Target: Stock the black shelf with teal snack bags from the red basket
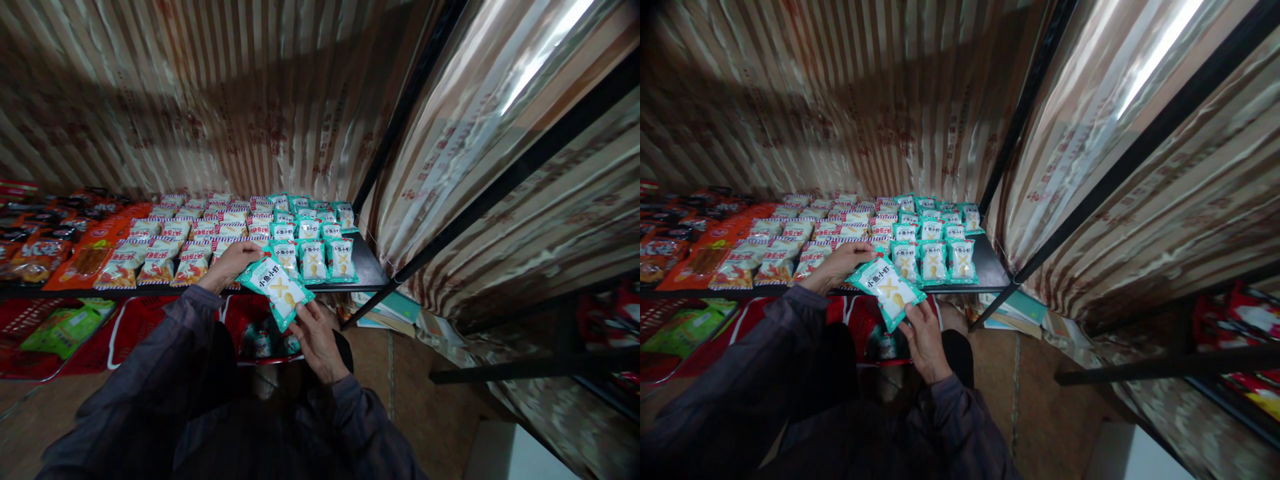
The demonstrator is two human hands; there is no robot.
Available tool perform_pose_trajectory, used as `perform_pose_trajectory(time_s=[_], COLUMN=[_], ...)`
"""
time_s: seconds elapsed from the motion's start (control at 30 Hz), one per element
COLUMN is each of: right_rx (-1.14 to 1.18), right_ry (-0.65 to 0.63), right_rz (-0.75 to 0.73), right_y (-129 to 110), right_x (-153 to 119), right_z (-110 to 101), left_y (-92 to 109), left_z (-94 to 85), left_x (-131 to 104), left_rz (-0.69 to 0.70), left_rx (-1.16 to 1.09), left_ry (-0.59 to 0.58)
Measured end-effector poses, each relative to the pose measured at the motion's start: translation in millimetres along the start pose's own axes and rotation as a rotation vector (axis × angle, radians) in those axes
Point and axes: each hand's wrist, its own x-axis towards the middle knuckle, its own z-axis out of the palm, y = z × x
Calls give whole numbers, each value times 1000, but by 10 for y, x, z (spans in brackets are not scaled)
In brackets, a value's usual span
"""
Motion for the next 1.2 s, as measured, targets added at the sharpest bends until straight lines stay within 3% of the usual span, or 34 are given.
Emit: perform_pose_trajectory(time_s=[0.13, 0.3, 0.5, 0.73, 0.83, 0.93, 1.07, 1.2], right_rx=[-44, -12, 11, -61, -226, -468, -772, -1011], right_ry=[13, 104, 199, 241, 267, 285, 157, 37], right_rz=[9, -20, -120, -272, -412, -605, -916, -1143], right_y=[11, 0, -60, -133, -174, -215, -221, -193], right_x=[-4, 12, 74, 114, 71, 7, -34, -32], right_z=[15, 32, 54, 127, 129, 118, 80, 43], left_y=[-31, -48, -20, -52, -98, -95, -27, -3], left_z=[-3, 16, 70, 76, 79, 128, 205, 235], left_x=[9, 18, -110, -129, -126, -193, -302, -323], left_rz=[22, 156, 404, 414, 344, 238, 83, -4], left_rx=[0, 101, 384, 392, 272, -2, -432, -641], left_ry=[17, 76, 272, 304, 226, 117, -25, -32])
